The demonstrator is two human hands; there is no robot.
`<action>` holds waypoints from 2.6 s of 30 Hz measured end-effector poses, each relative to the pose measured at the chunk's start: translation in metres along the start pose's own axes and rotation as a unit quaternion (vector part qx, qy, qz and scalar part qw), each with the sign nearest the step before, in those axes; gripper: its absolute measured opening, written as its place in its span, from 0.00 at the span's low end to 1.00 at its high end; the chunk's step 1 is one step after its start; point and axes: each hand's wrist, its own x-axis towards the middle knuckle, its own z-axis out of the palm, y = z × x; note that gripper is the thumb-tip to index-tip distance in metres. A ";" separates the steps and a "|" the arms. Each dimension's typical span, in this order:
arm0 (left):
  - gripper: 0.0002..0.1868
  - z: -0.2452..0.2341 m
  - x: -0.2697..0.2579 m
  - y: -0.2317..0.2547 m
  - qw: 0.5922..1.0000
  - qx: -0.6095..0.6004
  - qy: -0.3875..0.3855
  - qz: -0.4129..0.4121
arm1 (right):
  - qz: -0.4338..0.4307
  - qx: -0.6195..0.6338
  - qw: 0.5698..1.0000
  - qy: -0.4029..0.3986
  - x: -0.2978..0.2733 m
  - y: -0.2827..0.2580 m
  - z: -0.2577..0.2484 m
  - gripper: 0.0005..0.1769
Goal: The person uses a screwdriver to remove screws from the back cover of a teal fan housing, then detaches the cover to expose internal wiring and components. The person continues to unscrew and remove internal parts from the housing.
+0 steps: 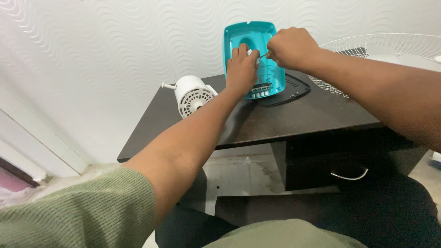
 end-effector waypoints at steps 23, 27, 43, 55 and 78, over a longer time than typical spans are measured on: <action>0.14 -0.006 0.005 0.001 0.999 -0.022 -0.019 -0.022 | -0.118 0.125 0.984 0.051 0.005 -0.007 -0.030 0.09; 0.15 -0.007 0.005 0.000 0.999 -0.023 -0.023 -0.027 | 0.103 0.058 0.985 -0.123 0.013 -0.015 -0.036 0.24; 0.15 -0.005 0.006 0.001 0.999 -0.011 -0.036 -0.039 | 0.129 0.085 0.980 -0.128 0.024 -0.012 -0.035 0.22; 0.15 -0.003 0.004 0.000 0.999 -0.003 -0.029 -0.033 | 0.020 0.121 0.991 -0.047 0.015 -0.003 -0.022 0.15; 0.14 -0.009 0.004 0.005 0.997 -0.043 -0.018 -0.059 | 0.107 0.132 0.983 -0.067 0.012 0.011 -0.006 0.21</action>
